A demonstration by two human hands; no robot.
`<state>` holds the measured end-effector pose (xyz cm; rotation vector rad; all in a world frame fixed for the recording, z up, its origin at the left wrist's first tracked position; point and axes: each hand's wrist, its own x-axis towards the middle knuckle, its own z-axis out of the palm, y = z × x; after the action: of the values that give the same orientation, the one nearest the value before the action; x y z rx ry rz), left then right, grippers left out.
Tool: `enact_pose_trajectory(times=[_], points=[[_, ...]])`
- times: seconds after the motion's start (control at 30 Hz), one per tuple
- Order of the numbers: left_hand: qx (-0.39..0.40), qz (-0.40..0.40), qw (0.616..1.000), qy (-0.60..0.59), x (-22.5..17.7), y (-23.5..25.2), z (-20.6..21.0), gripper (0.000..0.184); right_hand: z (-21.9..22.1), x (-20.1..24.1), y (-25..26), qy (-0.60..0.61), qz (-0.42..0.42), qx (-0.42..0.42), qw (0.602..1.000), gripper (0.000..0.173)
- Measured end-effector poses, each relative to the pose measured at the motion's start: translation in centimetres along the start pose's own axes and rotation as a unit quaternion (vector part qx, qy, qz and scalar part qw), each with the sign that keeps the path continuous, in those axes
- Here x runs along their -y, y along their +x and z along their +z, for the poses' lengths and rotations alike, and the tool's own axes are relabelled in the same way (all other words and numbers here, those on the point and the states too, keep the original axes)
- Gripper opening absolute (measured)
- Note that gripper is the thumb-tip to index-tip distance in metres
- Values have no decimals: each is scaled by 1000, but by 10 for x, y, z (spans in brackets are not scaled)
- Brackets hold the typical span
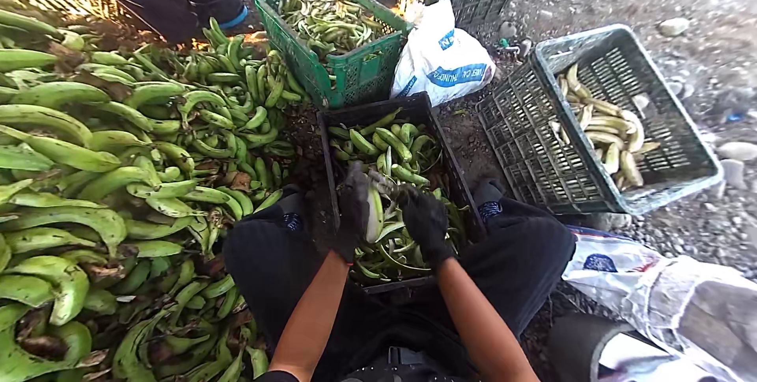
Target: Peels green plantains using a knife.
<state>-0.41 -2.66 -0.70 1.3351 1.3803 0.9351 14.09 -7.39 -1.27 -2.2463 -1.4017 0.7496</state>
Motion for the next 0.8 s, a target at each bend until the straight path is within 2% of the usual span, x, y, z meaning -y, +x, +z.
enact_pose_trajectory(times=[0.03, 0.1, 0.17, 0.2, 0.27, 0.3, 0.37, 0.4, 0.47, 0.53, 0.57, 0.63, 0.67, 0.73, 0.8], points=[[15, 21, 1000, -5, 1, 1, 4, 49, -6, -2, 10, 13, 7, 15, 1000, 58], [-20, -5, 1000, -23, 3, 5, 0, 50, -9, -4, 12, 6, -7, -9, 1000, 59], [-132, -71, 983, -102, 9, 9, -5, 47, 0, -6, -6, 0, -74, -64, 995, 56], [-157, -100, 973, -135, 11, 7, -10, 47, 11, -9, -18, 1, -121, -107, 987, 56], [-169, -116, 966, -156, 21, 7, -16, 47, 31, -13, -31, -2, -179, -184, 967, 57], [-170, -122, 967, -148, 18, 8, -14, 46, 32, -10, -32, -6, -163, -174, 971, 53], [-111, -86, 983, -121, 11, 10, -11, 45, 15, 3, -23, -23, -60, -45, 997, 49], [-27, -29, 997, -70, 10, 9, -15, 47, 8, 7, -12, -18, -21, 8, 1000, 49], [104, 67, 992, 9, 5, 7, -14, 49, -2, 6, 9, 0, 10, 27, 1000, 52], [183, 70, 980, 46, -10, -7, -9, 48, -11, -2, 25, 48, 13, 10, 999, 59], [196, 42, 980, 11, -12, -10, -7, 51, -16, -3, 28, 71, 7, 9, 997, 59], [120, -28, 984, -132, 2, 0, 0, 46, -16, -4, 24, 68, -11, 4, 998, 58], [76, -65, 972, -211, 7, 6, -1, 42, -13, -4, 16, 48, -19, 1, 999, 56], [18, -129, 926, -355, 18, 17, -9, 43, 3, -12, -7, 22, -90, -47, 995, 54], [9, -182, 878, -443, 24, 19, -15, 42, 25, -26, -23, 20, -213, -168, 962, 61]])
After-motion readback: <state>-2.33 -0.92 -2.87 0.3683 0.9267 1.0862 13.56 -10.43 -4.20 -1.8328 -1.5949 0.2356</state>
